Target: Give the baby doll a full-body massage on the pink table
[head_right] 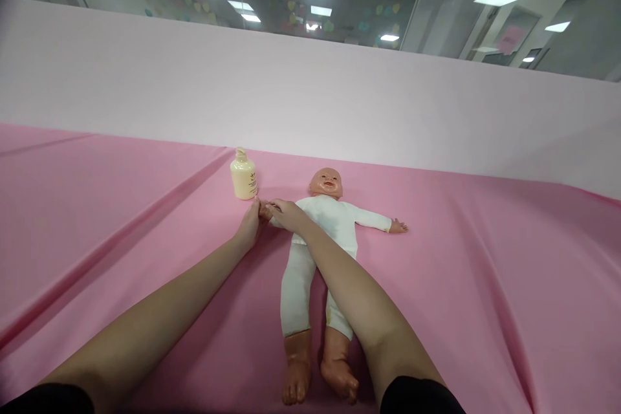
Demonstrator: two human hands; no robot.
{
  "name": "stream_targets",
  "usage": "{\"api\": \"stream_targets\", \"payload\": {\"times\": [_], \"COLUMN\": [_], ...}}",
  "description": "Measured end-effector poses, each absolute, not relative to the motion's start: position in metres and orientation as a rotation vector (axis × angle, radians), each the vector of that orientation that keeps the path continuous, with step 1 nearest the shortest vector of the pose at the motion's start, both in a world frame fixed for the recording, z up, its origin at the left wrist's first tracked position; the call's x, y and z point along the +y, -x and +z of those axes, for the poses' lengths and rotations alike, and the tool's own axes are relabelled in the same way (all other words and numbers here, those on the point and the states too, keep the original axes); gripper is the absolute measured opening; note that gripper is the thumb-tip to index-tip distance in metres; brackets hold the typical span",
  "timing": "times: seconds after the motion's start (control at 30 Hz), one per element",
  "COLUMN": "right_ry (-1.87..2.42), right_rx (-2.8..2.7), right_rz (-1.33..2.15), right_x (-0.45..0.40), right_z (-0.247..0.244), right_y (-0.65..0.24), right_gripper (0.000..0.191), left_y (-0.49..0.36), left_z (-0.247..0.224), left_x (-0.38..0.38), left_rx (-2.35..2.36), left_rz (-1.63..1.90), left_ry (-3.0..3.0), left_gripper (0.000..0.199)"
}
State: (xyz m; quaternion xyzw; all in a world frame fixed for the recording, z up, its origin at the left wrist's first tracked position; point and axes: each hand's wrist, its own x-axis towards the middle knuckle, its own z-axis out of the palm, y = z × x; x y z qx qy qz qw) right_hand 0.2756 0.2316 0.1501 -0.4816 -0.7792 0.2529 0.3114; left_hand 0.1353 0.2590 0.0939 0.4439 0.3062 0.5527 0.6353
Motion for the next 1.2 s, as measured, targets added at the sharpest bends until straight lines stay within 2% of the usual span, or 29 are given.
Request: {"api": "stream_targets", "payload": {"times": [0.13,0.4,0.53,0.67,0.83,1.2], "right_ry": [1.285,1.235,1.247,1.247,1.264,1.242], "right_rx": [-2.059,-2.090,-2.080,-2.077,-2.078,-2.087], "right_rz": [0.610,0.665,0.617,0.604,0.617,0.592], "right_x": [0.2348,0.2352,0.2368,0.2373,0.2368,0.2349], "right_z": [0.1469,0.1466,0.1465,0.1470,0.1451,0.1476], "right_y": [-0.2760,-0.2773,-0.2765,-0.2758,-0.2771,-0.2760], "right_gripper": [0.036,0.031,0.033,0.031,0.028,0.027], "left_y": [-0.1357,-0.1349,-0.1349,-0.1362,-0.1356,-0.1350], "left_z": [0.0939,0.0919,0.0935,0.0917,0.0877,0.0936], "left_x": [0.2596,0.2606,0.2586,0.2596,0.2630,0.2574], "left_rx": [0.672,0.669,0.671,0.639,0.664,0.732], "left_rz": [1.288,1.236,1.253,1.275,1.255,1.270], "left_ry": [-0.977,-0.976,-1.006,-1.039,-1.009,-1.003], "left_gripper": [0.054,0.037,0.038,0.046,0.037,0.035]}}
